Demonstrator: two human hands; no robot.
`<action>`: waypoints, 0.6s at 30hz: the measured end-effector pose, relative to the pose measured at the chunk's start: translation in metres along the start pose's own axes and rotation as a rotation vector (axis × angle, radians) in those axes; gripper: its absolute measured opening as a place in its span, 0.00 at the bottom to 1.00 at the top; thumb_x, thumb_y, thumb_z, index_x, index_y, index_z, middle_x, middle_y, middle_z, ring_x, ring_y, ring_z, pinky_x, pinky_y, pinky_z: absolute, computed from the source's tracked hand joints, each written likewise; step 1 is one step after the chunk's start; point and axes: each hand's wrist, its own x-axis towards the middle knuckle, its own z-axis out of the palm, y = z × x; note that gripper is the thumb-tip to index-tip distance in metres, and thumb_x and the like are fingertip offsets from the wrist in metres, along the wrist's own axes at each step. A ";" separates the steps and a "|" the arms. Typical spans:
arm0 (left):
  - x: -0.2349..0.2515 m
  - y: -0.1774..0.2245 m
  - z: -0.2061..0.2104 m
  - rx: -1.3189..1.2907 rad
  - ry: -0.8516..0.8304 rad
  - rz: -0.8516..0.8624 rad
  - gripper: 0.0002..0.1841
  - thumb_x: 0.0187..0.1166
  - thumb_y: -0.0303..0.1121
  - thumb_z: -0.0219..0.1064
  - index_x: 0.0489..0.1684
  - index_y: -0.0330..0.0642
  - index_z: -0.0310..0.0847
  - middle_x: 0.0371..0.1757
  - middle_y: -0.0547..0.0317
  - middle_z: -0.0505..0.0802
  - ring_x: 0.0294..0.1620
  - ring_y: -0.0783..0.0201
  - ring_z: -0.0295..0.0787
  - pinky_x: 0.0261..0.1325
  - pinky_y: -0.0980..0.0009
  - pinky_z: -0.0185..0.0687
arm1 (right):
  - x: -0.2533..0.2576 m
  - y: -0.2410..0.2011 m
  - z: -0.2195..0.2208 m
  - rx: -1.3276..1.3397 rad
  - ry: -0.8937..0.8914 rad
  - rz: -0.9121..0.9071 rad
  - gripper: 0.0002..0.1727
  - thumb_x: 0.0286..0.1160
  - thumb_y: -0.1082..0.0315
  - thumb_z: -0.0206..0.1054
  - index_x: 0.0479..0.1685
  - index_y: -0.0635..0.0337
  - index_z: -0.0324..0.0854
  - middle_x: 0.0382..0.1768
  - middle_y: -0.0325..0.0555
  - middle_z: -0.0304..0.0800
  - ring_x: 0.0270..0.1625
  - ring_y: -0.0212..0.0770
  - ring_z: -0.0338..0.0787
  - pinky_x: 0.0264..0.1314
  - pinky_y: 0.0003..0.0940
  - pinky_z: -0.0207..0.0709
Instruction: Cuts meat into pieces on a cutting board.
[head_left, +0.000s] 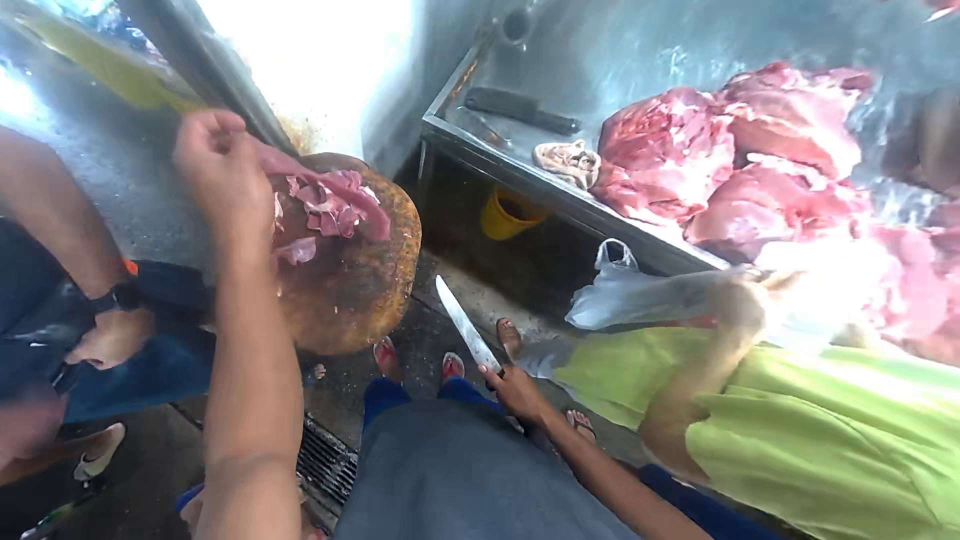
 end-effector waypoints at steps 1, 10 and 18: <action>0.009 -0.001 -0.001 0.091 0.032 0.025 0.15 0.78 0.30 0.60 0.60 0.38 0.81 0.43 0.57 0.89 0.38 0.68 0.88 0.44 0.65 0.88 | 0.001 -0.007 0.003 0.022 0.010 0.018 0.39 0.84 0.30 0.53 0.40 0.62 0.86 0.29 0.53 0.87 0.30 0.51 0.89 0.40 0.57 0.85; -0.030 -0.216 -0.013 0.724 -0.354 -0.249 0.35 0.76 0.36 0.70 0.87 0.43 0.67 0.78 0.29 0.77 0.76 0.28 0.75 0.73 0.28 0.70 | 0.000 -0.047 0.037 0.200 0.030 0.078 0.36 0.86 0.33 0.51 0.37 0.60 0.85 0.23 0.49 0.84 0.23 0.46 0.86 0.33 0.51 0.84; -0.010 -0.236 0.013 0.799 -0.731 -0.047 0.23 0.78 0.25 0.66 0.74 0.38 0.79 0.75 0.36 0.82 0.76 0.35 0.78 0.76 0.33 0.73 | 0.004 -0.044 0.051 0.129 -0.027 0.099 0.38 0.85 0.30 0.51 0.39 0.60 0.85 0.25 0.51 0.86 0.26 0.48 0.87 0.36 0.53 0.85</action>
